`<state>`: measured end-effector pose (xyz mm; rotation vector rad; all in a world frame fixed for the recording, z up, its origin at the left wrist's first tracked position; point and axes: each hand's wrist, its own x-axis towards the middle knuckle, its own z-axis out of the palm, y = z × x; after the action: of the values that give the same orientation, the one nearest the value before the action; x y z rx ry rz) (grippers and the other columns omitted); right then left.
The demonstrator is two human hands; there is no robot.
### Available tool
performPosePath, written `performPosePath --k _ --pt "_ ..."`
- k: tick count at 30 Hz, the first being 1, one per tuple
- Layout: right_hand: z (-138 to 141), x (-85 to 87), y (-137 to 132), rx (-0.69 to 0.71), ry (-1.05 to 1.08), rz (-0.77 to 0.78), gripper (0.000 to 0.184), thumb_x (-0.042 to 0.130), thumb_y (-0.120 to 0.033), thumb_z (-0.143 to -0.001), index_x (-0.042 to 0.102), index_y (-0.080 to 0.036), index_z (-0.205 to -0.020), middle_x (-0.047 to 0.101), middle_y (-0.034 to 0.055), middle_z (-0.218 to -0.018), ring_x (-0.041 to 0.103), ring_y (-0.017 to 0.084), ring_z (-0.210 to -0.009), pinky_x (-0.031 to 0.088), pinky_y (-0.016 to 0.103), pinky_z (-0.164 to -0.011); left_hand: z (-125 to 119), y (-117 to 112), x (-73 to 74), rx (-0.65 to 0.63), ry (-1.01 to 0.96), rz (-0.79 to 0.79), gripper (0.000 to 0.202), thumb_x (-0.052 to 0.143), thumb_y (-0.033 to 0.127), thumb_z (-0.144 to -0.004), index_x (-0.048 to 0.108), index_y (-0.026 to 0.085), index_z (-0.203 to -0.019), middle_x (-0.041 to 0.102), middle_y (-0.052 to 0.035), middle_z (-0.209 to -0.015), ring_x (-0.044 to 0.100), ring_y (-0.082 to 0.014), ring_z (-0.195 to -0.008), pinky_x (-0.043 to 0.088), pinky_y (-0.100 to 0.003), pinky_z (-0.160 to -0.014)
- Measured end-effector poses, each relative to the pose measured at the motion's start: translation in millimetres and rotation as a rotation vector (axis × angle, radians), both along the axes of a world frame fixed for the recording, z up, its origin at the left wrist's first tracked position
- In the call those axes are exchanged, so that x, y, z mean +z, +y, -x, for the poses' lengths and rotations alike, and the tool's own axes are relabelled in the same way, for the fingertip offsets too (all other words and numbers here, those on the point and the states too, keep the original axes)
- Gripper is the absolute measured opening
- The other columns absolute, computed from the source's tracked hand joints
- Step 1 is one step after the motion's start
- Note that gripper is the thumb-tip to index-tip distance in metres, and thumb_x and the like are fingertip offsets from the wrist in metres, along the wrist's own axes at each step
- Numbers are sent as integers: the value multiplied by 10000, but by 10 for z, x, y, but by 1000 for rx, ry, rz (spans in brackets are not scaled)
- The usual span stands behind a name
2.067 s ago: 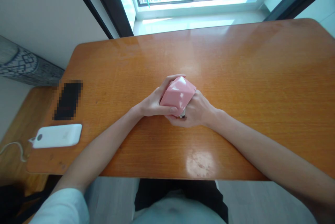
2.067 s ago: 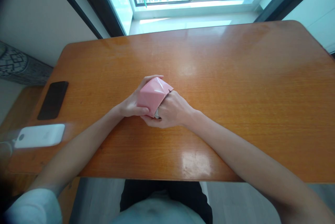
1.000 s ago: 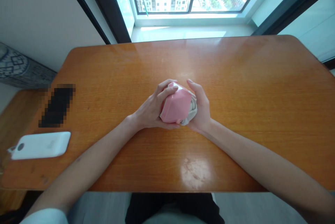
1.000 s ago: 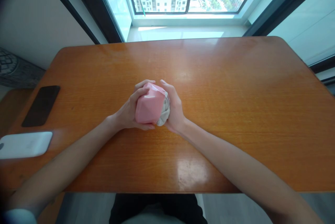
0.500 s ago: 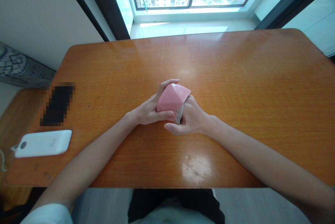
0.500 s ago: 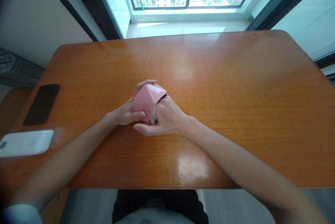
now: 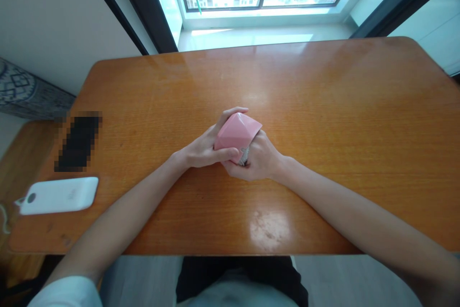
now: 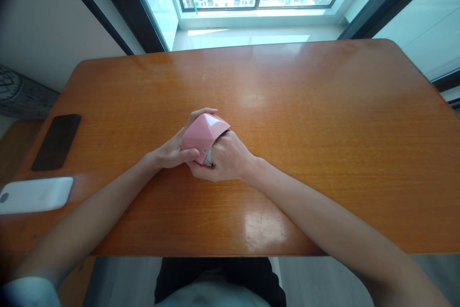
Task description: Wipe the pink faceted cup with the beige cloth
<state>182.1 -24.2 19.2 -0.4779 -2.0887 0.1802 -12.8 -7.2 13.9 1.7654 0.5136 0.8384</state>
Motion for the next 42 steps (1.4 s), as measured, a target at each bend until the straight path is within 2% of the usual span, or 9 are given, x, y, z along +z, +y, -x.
performPosePath --k 9,19,23,28,33,37,42 --pt "6 -40 2 19 50 42 166 699 -299 -887 660 -232 -740 655 -16 -641 597 172 -632 520 355 -679 -5 17 16 6 -9 -27 931 809 675 -893 389 310 -1640 656 -90 -1265 655 -244 -1023 563 -383 -914" --pt "7 -62 5 11 48 63 193 704 -312 -876 653 -241 -704 640 -24 -606 548 155 -582 453 343 -617 1 24 -8 18 -2 -39 946 798 724 -882 412 306 -1637 667 -104 -1286 664 -262 -1037 572 -400 -909" --pt "-6 -104 10 -2 22 60 259 689 -354 -921 673 -235 -692 666 -13 -605 557 155 -586 417 339 -600 16 30 -33 18 -1 -45 986 772 766 -883 381 309 -1664 651 -131 -1382 665 -309 -1153 570 -446 -984" --pt "-18 -117 13 -15 12 110 326 668 -384 -971 660 -225 -687 675 2 -625 569 163 -627 434 352 -641 21 30 -40 10 -3 -61 943 675 787 -949 358 294 -1688 596 -164 -1525 629 -369 -1347 509 -544 -1170" --pt "-29 -88 26 31 21 176 394 653 -408 -1007 592 -231 -661 603 -20 -595 504 143 -596 395 331 -613 4 35 -78 12 -62 -77 955 627 831 -956 350 310 -1707 473 -166 -1707 543 -396 -1512 456 -578 -1279" --pt "-26 -10 23 102 43 242 358 659 -371 -1014 575 -228 -696 596 -23 -638 509 141 -633 402 323 -628 -1 42 -98 9 -91 -105 984 643 828 -950 287 360 -1740 444 -148 -1743 586 -384 -1476 510 -566 -1243" --pt "-2 163 -2 158 79 462 423 636 -429 -1029 466 -247 -687 506 -40 -642 458 141 -649 408 337 -657 10 51 -87 48 -92 -138 980 583 863 -960 259 380 -1750 445 -144 -1746 621 -397 -1433 531 -599 -1216"
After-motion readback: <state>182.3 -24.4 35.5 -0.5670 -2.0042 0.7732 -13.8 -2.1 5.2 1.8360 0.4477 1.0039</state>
